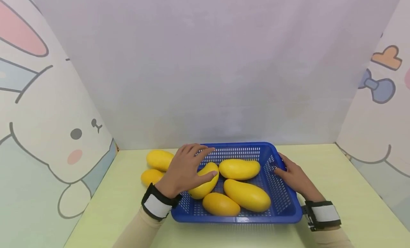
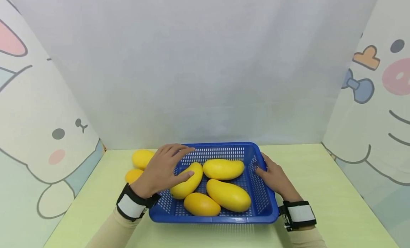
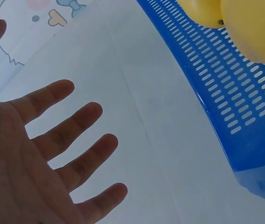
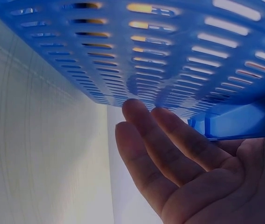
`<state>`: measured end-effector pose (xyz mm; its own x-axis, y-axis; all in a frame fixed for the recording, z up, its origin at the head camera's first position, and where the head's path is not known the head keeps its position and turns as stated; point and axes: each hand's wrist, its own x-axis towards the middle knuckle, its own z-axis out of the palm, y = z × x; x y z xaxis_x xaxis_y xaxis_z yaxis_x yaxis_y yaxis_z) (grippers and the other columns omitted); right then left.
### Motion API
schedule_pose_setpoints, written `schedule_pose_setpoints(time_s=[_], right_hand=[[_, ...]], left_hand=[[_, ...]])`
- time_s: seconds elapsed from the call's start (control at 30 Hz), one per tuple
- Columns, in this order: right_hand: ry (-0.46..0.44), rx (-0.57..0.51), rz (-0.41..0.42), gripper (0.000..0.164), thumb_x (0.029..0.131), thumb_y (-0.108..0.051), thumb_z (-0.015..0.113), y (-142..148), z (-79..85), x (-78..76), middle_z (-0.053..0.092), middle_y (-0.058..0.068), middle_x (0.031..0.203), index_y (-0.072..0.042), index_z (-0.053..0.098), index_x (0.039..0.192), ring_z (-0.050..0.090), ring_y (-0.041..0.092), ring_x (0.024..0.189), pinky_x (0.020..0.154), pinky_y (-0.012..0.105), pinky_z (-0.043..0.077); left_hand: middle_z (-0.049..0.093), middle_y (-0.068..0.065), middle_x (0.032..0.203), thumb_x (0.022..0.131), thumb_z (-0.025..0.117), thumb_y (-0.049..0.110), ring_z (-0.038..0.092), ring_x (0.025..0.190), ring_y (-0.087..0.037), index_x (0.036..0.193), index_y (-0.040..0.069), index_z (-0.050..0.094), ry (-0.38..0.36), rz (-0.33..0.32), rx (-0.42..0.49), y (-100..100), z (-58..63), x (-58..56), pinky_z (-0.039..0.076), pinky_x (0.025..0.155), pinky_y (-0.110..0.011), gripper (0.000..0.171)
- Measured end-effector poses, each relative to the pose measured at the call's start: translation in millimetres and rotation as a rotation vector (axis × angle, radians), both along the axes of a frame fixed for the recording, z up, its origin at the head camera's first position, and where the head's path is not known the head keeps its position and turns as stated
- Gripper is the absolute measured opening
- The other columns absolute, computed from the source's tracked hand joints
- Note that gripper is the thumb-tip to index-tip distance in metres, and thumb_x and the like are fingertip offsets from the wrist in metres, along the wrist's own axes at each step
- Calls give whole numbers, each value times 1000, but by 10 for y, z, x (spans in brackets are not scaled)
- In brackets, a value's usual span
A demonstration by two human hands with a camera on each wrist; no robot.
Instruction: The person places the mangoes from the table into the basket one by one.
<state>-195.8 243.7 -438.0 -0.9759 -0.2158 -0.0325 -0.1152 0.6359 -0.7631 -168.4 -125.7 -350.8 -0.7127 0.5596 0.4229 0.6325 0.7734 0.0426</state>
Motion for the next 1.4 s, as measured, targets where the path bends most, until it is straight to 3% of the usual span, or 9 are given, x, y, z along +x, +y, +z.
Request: schedule_pose_setpoints(time_s=[0.4,0.63,1.4], right_hand=[[-5,4,-5,68,94,-25,48,11,-20,-11,45,31,127,-7,13,148,58,26,82,66,41,53],[-7,-4,-11,68,94,-25,49,12,-42,-7,45,30,128,-8,13,148,58,26,84,68,42,53],[-13,-2,-15,67,94,-26,48,3,-23,-6,44,29,130,-9,12,149,57,27,87,71,43,52]], left_hand=[[52,-3,127,87,37,68,41,120,-23,134,23,48,-45,38,19,-165,9,16,29,103,-44,67],[52,-3,126,87,40,67,43,118,-24,134,23,47,-4,62,42,-317,-35,12,31,102,-44,66],[54,-4,122,86,44,65,45,116,-25,132,22,50,19,134,89,-601,-191,109,36,96,-48,64]])
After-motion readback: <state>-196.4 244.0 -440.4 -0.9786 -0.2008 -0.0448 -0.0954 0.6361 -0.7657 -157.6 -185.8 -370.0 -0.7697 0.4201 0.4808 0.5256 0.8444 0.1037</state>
